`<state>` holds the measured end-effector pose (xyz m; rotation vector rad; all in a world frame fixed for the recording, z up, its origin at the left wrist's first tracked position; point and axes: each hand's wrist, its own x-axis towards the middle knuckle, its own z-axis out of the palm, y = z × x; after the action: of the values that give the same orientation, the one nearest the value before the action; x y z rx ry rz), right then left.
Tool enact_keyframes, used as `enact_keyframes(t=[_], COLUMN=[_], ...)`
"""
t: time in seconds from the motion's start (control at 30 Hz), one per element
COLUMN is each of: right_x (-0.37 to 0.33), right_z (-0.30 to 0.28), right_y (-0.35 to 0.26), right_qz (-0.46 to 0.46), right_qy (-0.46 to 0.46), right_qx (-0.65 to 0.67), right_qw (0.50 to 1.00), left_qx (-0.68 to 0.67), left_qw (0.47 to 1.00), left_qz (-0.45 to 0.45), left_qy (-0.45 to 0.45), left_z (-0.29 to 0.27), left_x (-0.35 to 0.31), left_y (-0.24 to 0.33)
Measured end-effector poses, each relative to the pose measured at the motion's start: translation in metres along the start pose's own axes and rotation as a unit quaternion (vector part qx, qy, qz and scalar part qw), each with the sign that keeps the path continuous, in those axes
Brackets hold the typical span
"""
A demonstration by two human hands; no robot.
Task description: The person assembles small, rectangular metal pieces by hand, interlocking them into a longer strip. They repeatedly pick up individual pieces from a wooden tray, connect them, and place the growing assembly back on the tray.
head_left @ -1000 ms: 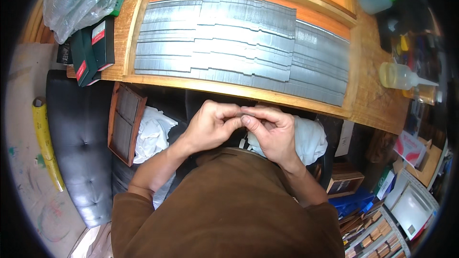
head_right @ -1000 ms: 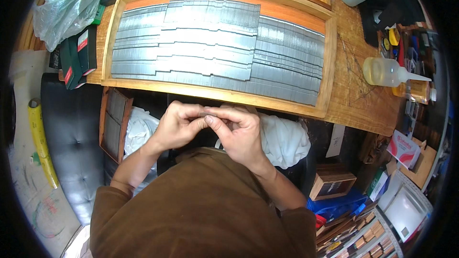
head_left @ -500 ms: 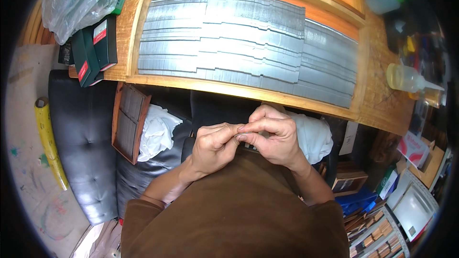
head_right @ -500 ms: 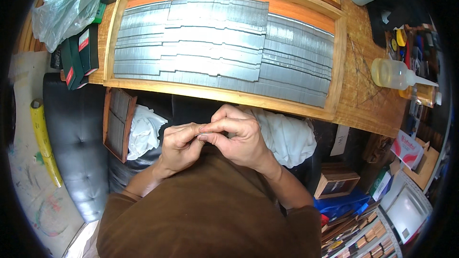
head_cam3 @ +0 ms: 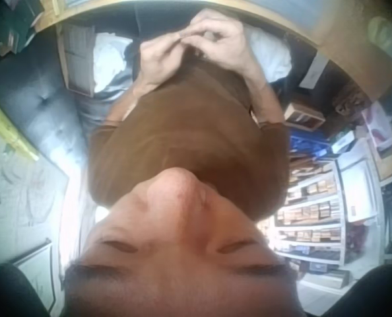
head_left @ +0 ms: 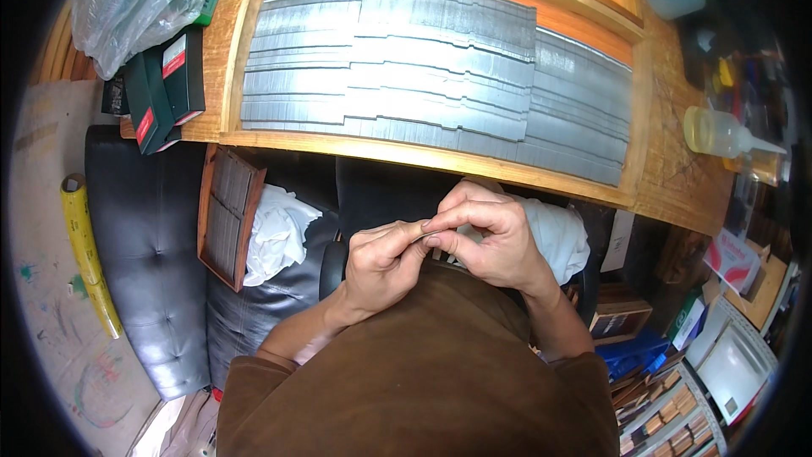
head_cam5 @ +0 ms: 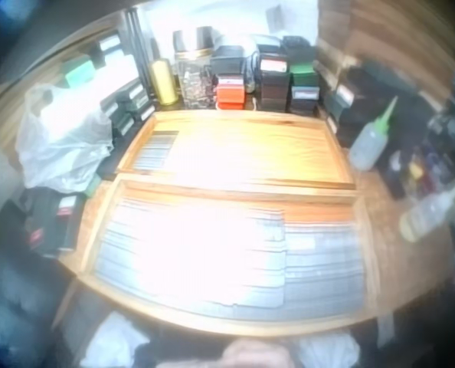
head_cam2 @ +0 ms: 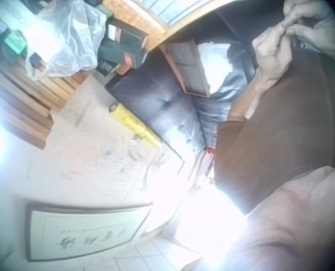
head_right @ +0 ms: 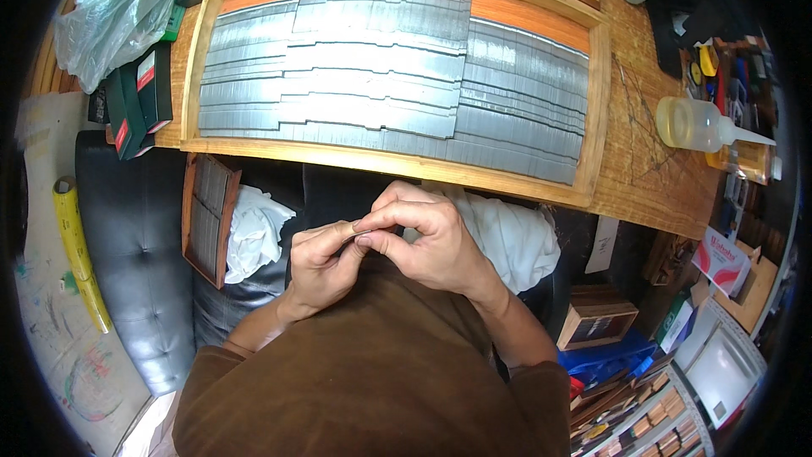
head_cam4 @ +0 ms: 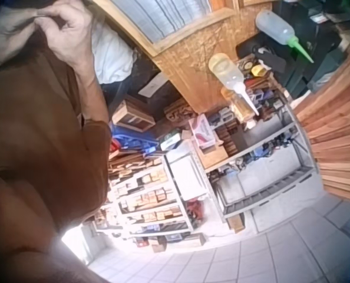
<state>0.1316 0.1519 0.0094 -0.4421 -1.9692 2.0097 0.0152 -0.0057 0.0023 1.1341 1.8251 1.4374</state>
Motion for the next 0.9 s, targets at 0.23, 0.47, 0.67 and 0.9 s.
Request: enact_keyframes(t=[0.23, 0.47, 0.67, 0.9], right_x=[-0.0016, -0.0053, -0.0061, -0.0063], right_z=[0.0013, 0.0027, 0.0056, 0.0053], right_y=[-0.0005, 0.0009, 0.0033, 0.0047], right_qz=[-0.007, -0.015, -0.034, -0.034], right_qy=[0.011, 0.023, 0.044, 0.045], right_qx=[-0.009, -0.024, -0.018, -0.012], right_qw=[1.0, 0.999, 0.998, 0.998], left_qx=[-0.007, -0.003, -0.021, -0.026], left_qw=[1.0, 1.0, 0.999, 0.999], left_qz=[0.002, -0.022, -0.03, -0.025], left_qy=[-0.004, -0.017, -0.021, -0.022], left_z=[0.0009, -0.0009, -0.0027, -0.0019], left_x=[-0.0021, -0.0016, -0.0022, -0.0023], left_y=[-0.0018, -0.0003, -0.0017, -0.0024])
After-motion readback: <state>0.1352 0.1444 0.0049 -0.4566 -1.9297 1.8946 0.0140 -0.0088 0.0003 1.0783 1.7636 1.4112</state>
